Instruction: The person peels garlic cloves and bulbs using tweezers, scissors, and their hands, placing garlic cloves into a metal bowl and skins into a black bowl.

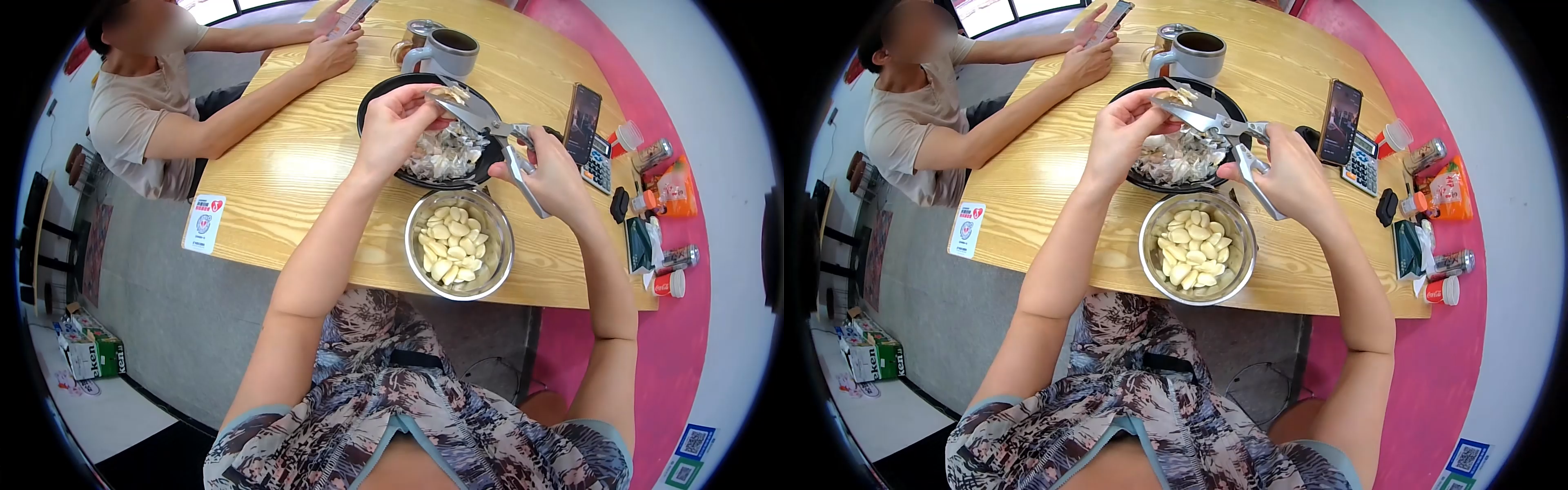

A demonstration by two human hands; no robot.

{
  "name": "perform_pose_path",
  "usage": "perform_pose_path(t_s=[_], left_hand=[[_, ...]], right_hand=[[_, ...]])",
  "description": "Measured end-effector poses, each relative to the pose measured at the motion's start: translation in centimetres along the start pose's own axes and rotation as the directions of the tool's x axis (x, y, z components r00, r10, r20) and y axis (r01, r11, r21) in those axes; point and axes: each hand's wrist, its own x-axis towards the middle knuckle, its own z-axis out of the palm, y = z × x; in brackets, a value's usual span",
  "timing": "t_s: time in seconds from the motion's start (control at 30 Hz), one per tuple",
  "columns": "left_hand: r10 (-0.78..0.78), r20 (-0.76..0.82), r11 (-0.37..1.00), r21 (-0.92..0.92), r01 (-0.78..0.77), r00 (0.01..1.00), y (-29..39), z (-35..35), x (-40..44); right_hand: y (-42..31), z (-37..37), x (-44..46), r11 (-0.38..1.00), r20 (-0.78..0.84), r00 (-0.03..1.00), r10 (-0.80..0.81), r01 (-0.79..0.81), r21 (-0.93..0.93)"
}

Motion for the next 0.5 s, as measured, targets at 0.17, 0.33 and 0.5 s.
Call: perform_pose_path(t_s=[0.17, 0.33, 0.5], left_hand=[[0.059, 0.003, 0.998, -0.022, -0.059, 0.998, -0.1, 0.1, -0.1], [0.052, 0.003, 0.998, 0.017, -0.052, 0.999, -0.1, -0.1, -0.1], [0.05, 0.01, 0.998, 0.046, -0.05, 0.999, -0.5, -0.3, -0.2]], right_hand=[[-0.8, -0.6, 0.1, 0.998, 0.067, 0.997, 0.045, -0.042, -0.047], [-0.8, 0.0, 0.7, 0.99, 0.14, 0.986, 0.09, -0.074, -0.118], [-0.2, 0.5, 0.8, 0.989, 0.093, 0.995, 0.038, -0.024, -0.147]])
